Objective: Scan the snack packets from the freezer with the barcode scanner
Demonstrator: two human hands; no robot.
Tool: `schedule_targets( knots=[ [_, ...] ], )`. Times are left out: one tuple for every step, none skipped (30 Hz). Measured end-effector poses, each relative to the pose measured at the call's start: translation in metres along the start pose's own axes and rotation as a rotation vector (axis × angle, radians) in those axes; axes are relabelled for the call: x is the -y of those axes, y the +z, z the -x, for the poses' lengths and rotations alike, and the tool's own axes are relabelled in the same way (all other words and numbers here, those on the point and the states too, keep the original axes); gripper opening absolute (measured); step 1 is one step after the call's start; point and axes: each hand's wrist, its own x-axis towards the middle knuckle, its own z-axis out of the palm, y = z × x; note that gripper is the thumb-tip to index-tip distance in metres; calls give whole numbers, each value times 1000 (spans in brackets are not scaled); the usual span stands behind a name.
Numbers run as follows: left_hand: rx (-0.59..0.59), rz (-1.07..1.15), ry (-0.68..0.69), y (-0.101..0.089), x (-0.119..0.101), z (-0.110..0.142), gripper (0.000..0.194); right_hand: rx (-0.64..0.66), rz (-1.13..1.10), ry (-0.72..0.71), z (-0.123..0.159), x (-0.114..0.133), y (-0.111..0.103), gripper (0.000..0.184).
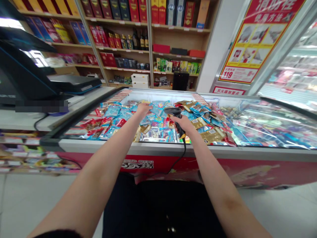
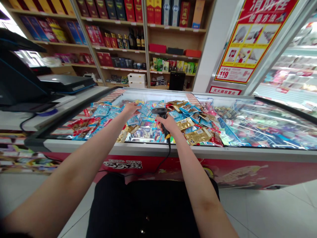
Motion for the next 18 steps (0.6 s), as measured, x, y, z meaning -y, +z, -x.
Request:
schedule_targets(
  knots=[
    [27, 32, -28, 11, -3, 1, 24, -39, -20, 3, 1, 2, -7, 23],
    [51, 62, -46, 24, -5, 2, 23, -64, -48, 7, 1, 3, -14, 23],
    [72, 84, -62, 36, -8, 3, 24, -91, -71, 6, 2, 5, -21, 23],
    [93, 105, -58, 49, -10, 3, 27, -108, -95, 6, 2, 6, -29, 23],
    [118, 111, -41, 62, -12, 3, 32, -123, -119, 3, 2, 7, -36, 23],
    [129, 79, -13, 73, -13, 3, 38, -143, -136, 0, 2, 7, -43, 23],
    [128, 3, 33, 84, -13, 2, 43, -163, -147, -10, 1, 7, -50, 25],
    [126, -108, 86, 93, -13, 2, 48, -176, -152, -15, 1, 7, -56, 26],
    [122, -239, 144, 100, -11, 2, 52, -188, -153, -18, 1, 7, -61, 28],
    [124, -367, 203, 106, -10, 1, 52, -195, -152, -15, 1, 7, -64, 30],
    [134, -472, 257, 109, -8, 1, 51, -199, -149, -4, 2, 7, -66, 30],
    [145, -546, 297, 111, -6, 1, 49, -204, -147, 12, 3, 7, -67, 30],
    [150, -592, 326, 111, -4, 1, 47, -209, -143, 30, 4, 7, -67, 30],
    [151, -620, 344, 110, -2, 1, 44, -213, -142, 42, 4, 7, -67, 29],
    [149, -639, 351, 107, 0, 1, 42, -217, -143, 46, 5, 7, -65, 28],
    [143, -654, 349, 104, 2, 1, 41, -219, -143, 46, 5, 7, -63, 27],
    [136, -670, 342, 100, 4, 0, 41, -215, -143, 46, 5, 6, -61, 26],
    [130, -685, 336, 95, 5, -1, 41, -205, -140, 48, 4, 6, -58, 26]
  ],
)
